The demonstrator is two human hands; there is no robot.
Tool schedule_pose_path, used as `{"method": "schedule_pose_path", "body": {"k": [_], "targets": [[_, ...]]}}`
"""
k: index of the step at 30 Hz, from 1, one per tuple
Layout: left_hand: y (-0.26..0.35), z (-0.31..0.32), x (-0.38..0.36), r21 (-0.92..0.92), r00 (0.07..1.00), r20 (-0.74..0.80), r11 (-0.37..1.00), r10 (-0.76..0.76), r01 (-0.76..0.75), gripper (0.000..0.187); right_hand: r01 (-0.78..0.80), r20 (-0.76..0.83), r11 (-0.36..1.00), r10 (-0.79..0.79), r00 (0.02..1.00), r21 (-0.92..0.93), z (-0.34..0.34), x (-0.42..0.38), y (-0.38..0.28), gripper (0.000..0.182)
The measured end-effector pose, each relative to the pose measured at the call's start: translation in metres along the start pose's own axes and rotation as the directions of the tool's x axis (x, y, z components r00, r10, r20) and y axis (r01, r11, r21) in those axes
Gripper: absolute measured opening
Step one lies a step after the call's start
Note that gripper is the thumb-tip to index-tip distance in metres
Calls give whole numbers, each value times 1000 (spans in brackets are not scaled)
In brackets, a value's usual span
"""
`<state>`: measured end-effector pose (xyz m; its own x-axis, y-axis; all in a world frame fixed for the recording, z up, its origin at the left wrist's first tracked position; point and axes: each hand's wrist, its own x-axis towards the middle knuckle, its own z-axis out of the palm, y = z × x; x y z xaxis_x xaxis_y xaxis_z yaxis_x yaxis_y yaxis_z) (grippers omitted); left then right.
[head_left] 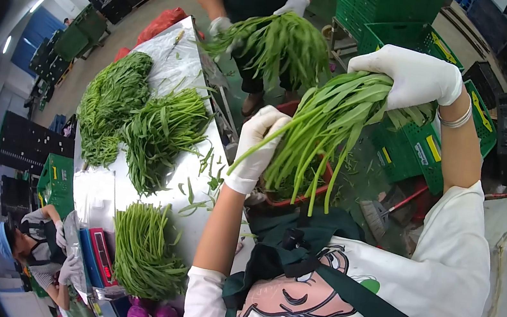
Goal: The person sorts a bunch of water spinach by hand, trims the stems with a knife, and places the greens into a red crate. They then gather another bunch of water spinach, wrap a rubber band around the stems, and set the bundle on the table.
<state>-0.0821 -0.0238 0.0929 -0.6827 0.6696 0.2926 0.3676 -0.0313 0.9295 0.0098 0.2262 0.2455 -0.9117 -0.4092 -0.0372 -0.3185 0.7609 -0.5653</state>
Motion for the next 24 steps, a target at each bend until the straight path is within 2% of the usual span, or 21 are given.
{"method": "schedule_pose_path", "body": {"k": [2, 3, 6, 7, 10, 11, 12, 14, 17, 20, 21, 24], "targets": [[8, 5, -7, 61, 997, 1, 995, -80, 80, 16, -60, 40, 998, 61, 997, -21, -5, -3, -9, 32], [-5, 7, -9, 109, 1000, -22, 994, -12, 14, 14, -31, 13, 999, 31, 999, -25, -6, -4, -7, 31], [-7, 6, -14, 39, 993, -105, 998, -47, 52, 10, 18, -23, 1000, -19, 1000, -20, -5, -7, -5, 29], [-7, 5, -6, 199, 974, -110, 965, 198, -174, 13, 5, -12, 1000, -6, 1000, -9, -3, -6, -5, 29], [10, 17, 0, -193, 994, -93, 978, 58, -75, 21, -12, 12, 1000, 12, 1000, -3, 2, -4, -4, 29], [4, 14, 0, -206, 1000, -9, 979, 9, -11, 25, -12, 16, 1000, 12, 1000, -6, 3, -2, -3, 29], [7, 17, 0, -169, 998, -21, 984, -56, 51, 16, -2, 18, 1000, 2, 1000, -11, 2, -1, -4, 29], [9, 19, 2, 160, 977, -85, 971, 193, -178, 9, 13, 20, 1000, -12, 1000, -19, 3, 1, -5, 29], [13, 23, 0, 279, 964, -157, 946, 215, -165, 10, 14, 2, 999, -14, 1000, -44, 4, 0, -6, 28], [11, 22, -3, 315, 936, -227, 929, 271, -193, 10, -14, 27, 998, 16, 999, -65, 6, 1, -12, 28], [6, 22, -4, 236, 929, -257, 950, 266, -207, 11, -9, 27, 997, 11, 1000, -77, 6, 2, -12, 28], [-2, 20, -8, 152, 950, -295, 986, 104, -61, 11, 4, 25, 995, -2, 1000, -102, 6, 2, -10, 29]]}}
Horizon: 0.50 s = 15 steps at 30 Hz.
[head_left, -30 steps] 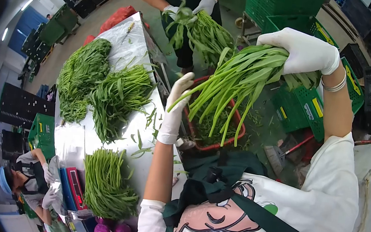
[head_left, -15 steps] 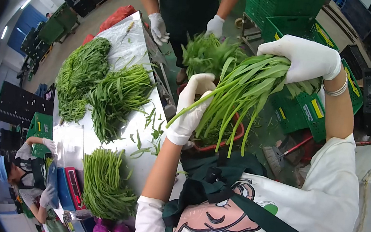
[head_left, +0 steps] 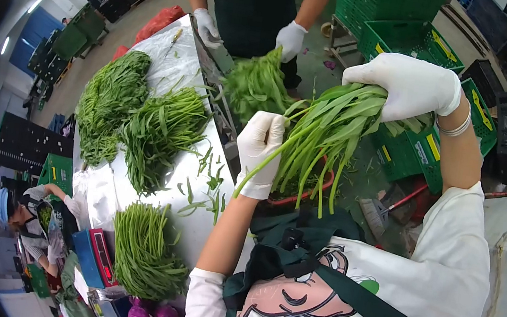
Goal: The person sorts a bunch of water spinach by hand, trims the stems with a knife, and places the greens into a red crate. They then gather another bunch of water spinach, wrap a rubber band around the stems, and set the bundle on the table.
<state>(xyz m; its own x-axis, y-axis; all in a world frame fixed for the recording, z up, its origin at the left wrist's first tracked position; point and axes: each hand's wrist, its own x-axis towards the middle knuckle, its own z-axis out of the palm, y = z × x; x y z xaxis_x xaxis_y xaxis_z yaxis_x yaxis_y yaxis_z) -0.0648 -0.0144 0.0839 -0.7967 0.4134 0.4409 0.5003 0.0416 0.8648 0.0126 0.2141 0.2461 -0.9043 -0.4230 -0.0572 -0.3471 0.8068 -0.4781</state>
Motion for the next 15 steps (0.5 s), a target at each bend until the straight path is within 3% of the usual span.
{"method": "schedule_pose_path", "body": {"k": [5, 8, 10, 14, 15], "targets": [[-3, -2, -1, 174, 988, 24, 972, 154, -156, 14, 4, 25, 999, -3, 1000, -39, 3, 3, 1, 29], [-13, -7, -6, 226, 994, 44, 968, 98, -106, 16, -25, 42, 989, 32, 999, -147, 7, 4, 2, 29], [-33, -12, -14, 191, 999, -23, 980, -41, 45, 19, -33, -3, 998, 33, 999, -55, 1, 1, 1, 28], [-89, -25, -38, 342, 995, 27, 936, -99, 84, 20, -27, -81, 999, 30, 996, 34, -11, -7, 11, 30], [-102, -28, -42, 336, 982, 56, 930, -178, 149, 17, -15, -96, 999, 18, 995, 36, -11, -7, 12, 31]]}}
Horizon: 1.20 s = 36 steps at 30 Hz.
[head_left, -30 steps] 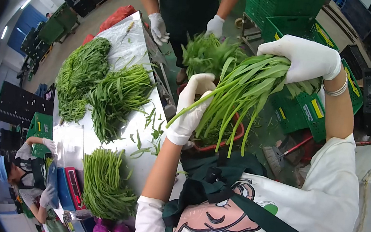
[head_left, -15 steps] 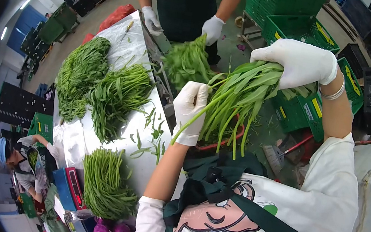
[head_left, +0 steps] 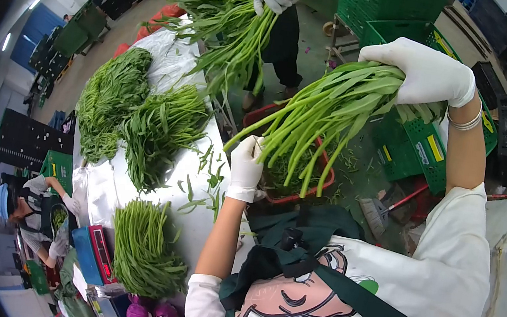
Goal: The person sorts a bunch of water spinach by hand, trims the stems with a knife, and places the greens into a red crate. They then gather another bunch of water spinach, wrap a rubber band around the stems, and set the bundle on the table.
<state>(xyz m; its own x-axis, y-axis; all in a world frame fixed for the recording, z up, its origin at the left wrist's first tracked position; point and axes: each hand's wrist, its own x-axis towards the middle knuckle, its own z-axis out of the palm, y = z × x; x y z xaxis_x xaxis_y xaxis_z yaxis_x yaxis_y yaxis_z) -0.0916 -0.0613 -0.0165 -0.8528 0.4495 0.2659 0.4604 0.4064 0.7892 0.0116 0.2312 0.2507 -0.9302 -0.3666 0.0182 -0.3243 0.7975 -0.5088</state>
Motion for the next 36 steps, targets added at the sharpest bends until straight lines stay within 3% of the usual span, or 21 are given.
{"method": "schedule_pose_path", "body": {"k": [1, 3, 4, 5, 7, 8, 11, 13, 18, 22, 25, 26, 29, 30, 31, 33, 34, 35, 36], "targets": [[-2, -2, 0, -7, 997, 53, 998, -64, 64, 15, 13, -16, 1000, -13, 1000, 3, 0, 1, 0, 31], [-2, -4, 3, -41, 1000, -7, 999, -17, 17, 15, -20, 12, 1000, 20, 1000, 6, 0, 3, -3, 32], [3, -7, 7, -57, 999, -37, 998, 7, -9, 18, -26, 19, 999, 26, 999, 24, 0, 4, -5, 32], [11, -13, 12, -38, 998, -14, 997, 68, -68, 33, -32, 28, 999, 31, 999, 42, 1, 5, -6, 32], [26, -24, 21, -125, 996, 2, 989, 84, -83, 37, -22, 59, 999, 20, 998, 36, 1, 7, -8, 32], [40, -30, 26, -299, 990, 42, 947, 138, -119, 36, -18, 76, 999, 16, 997, 32, 1, 8, -8, 32], [82, -34, 30, -336, 925, 31, 875, 380, -348, 34, 18, 78, 997, -24, 997, 77, 3, 11, -6, 30], [93, -29, 30, -541, 951, 111, 821, 287, -185, 26, 28, 86, 996, -35, 996, 79, 4, 14, -5, 30], [96, -25, 39, -441, 945, 157, 876, 288, -194, 11, 19, 101, 999, -22, 995, 37, 2, 13, -5, 28], [86, -18, 37, -55, 904, 74, 907, 421, -417, 7, 25, 76, 1000, -25, 997, 3, 2, 10, -3, 29], [30, -2, 33, -52, 942, 80, 945, 326, -323, 7, 36, 19, 999, -37, 999, 33, -5, 6, -3, 28], [8, -2, 30, -20, 959, 251, 991, 136, -135, 18, 37, 6, 998, -37, 999, 48, -7, 6, 1, 28], [-1, 3, 24, -11, 963, 142, 973, 230, -231, 37, 19, 7, 993, -20, 1000, 115, -11, 6, 2, 28], [-21, 8, 31, -300, 970, 190, 949, 154, -92, 38, 33, 9, 990, -35, 999, 133, -13, 8, 2, 29], [-41, 12, 39, -553, 969, 236, 830, 77, 69, 40, 50, 10, 987, -53, 999, 152, -14, 11, 3, 29], [-17, -1, 56, -780, 910, 400, 480, -113, 402, 55, 7, 57, 973, -21, 998, 230, -16, 18, 7, 31], [27, -19, 57, -831, 914, 404, 411, -17, 375, 62, -4, 77, 970, -15, 997, 241, -18, 21, 9, 31], [45, -24, 61, -881, 899, 438, 187, -22, 434, 63, -16, 98, 967, -9, 995, 253, -19, 25, 10, 32], [62, -27, 63, -879, 875, 476, 18, 91, 476, 60, 19, 113, 971, -47, 993, 238, -20, 31, 7, 32]]}}
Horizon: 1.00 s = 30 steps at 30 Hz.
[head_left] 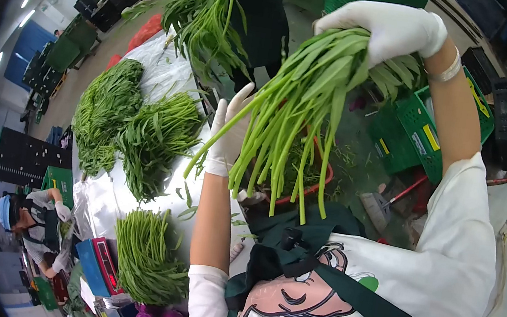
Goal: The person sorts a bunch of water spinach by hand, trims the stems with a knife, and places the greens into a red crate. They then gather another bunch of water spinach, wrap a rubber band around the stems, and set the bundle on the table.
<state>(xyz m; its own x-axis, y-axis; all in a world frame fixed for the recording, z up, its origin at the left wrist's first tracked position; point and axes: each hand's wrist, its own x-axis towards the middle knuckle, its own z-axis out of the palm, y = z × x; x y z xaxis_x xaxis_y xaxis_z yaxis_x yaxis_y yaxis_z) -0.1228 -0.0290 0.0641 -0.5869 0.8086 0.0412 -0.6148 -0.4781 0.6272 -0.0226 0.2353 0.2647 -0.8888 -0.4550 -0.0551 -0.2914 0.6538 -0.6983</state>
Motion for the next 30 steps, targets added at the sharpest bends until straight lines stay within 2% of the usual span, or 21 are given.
{"method": "schedule_pose_path", "body": {"k": [1, 2, 4, 5, 7, 9, 11, 12, 14, 16, 17, 21, 22, 25, 26, 28, 29, 30], "targets": [[-1, 13, 1, -169, 993, 117, 985, -22, 42, 58, -39, 39, 999, 38, 999, 15, -2, 6, 1, 33], [-4, 18, 1, 131, 996, 83, 991, -38, 27, 61, -35, 49, 999, 35, 998, 2, -3, 12, -4, 33], [-28, 18, 13, 9, 979, 52, 980, -199, 199, 68, -72, 60, 997, 74, 995, -30, -8, 21, -6, 33], [-33, 19, 9, 25, 980, 101, 985, -174, 172, 72, -80, 92, 995, 85, 992, -57, -14, 24, -2, 35], [-33, 26, 3, -274, 887, 429, 910, -173, 310, 72, -97, 154, 990, 112, 982, -103, -28, 27, 12, 40], [-40, 24, 1, -358, 854, 495, 858, -160, 369, 70, -88, 177, 996, 91, 980, -25, -29, 27, 22, 40], [-38, 39, -6, -360, 901, 411, 883, -140, 302, 69, -60, 172, 998, 60, 983, -3, -28, 28, 25, 41], [-38, 43, -7, -359, 911, 395, 894, -115, 268, 69, -62, 143, 995, 72, 987, -77, -28, 25, 23, 42], [-38, 42, -11, -339, 921, 375, 910, -104, 240, 70, -51, 164, 999, 50, 985, -1, -27, 26, 31, 42], [-38, 49, -14, -316, 991, 97, 941, -94, 120, 69, -24, 166, 999, 16, 986, 48, -26, 25, 34, 42], [-38, 52, -15, -293, 996, -45, 954, -81, 64, 69, -40, 156, 999, 37, 987, 17, -26, 24, 32, 42], [-38, 33, -19, -370, 975, 216, 929, 60, 25, 55, -90, 147, 995, 94, 985, -31, -22, 20, 23, 42], [-37, 43, -28, -293, 999, 17, 955, 48, -41, 50, -96, 154, 995, 99, 983, -29, -22, 20, 23, 41], [-41, 33, -32, -178, 980, -197, 981, 40, -76, 52, -80, 140, 995, 87, 986, -53, -19, 21, 24, 41], [-29, 40, -38, 154, 998, -50, 988, 29, -21, 56, -125, 101, 992, 125, 987, -4, -16, 19, 20, 39], [-31, 41, -42, 195, 993, -93, 979, 76, -57, 61, -208, 27, 973, 206, 978, 102, -5, 14, 10, 34], [-31, 39, -45, 243, 988, -132, 969, 77, -43, 63, -185, 30, 978, 183, 983, 98, -5, 14, 12, 34], [-31, 34, -45, 153, 991, -122, 988, 49, -30, 64, -161, 34, 982, 159, 987, 93, -5, 13, 15, 34]]}}
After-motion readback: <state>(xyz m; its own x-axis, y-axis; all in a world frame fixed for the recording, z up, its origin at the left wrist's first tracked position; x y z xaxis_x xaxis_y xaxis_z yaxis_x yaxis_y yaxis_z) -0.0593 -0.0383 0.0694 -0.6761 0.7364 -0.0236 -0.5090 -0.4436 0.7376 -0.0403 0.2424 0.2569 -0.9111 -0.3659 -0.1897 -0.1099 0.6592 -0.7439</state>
